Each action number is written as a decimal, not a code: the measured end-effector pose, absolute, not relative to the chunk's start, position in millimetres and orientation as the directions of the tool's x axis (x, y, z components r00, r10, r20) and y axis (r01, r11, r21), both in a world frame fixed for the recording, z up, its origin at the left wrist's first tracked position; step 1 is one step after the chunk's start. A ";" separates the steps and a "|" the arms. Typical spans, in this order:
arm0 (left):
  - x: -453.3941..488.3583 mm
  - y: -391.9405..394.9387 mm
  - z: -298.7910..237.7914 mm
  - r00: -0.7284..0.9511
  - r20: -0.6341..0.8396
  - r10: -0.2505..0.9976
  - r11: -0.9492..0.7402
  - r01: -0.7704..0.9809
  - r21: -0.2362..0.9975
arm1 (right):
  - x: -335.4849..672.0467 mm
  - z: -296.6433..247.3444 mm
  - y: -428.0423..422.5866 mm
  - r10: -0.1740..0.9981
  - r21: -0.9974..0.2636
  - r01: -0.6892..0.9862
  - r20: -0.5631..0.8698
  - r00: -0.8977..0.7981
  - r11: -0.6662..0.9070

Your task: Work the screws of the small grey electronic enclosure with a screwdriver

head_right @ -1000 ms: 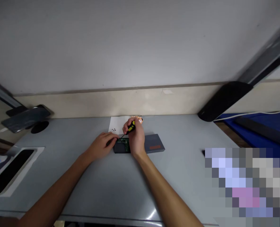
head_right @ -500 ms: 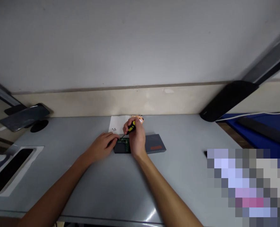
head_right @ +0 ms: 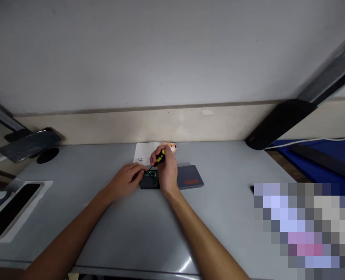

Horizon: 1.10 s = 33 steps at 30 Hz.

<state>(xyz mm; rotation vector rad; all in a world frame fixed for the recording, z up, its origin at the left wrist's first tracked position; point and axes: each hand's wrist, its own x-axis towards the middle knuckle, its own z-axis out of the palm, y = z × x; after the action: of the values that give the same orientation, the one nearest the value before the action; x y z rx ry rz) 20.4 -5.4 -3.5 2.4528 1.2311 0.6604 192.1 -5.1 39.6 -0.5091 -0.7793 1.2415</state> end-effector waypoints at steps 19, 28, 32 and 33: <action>18.3 -5.1 -4.8 0.520 0.259 0.814 -0.577 0.675 0.460 | 191.4 38.3 -7.0 0.957 -0.769 -0.571 0.255 0.140 0.289; 19.7 -5.2 -4.0 0.517 0.257 0.816 -0.573 0.671 0.470 | 188.9 34.8 -5.2 0.956 -0.771 -0.565 0.251 0.152 0.293; 20.1 -5.0 -4.2 0.516 0.254 0.818 -0.570 0.672 0.472 | 188.6 31.4 -3.4 0.959 -0.775 -0.566 0.244 0.145 0.282; 19.9 -5.0 -4.2 0.515 0.252 0.819 -0.569 0.674 0.472 | 188.7 31.0 -3.0 0.959 -0.772 -0.570 0.241 0.147 0.281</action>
<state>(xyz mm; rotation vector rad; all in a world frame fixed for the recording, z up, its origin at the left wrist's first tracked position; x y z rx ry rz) 19.9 -5.0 -4.2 2.4460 1.2464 0.6523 188.7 -3.0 31.0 -0.5852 -0.8196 1.1946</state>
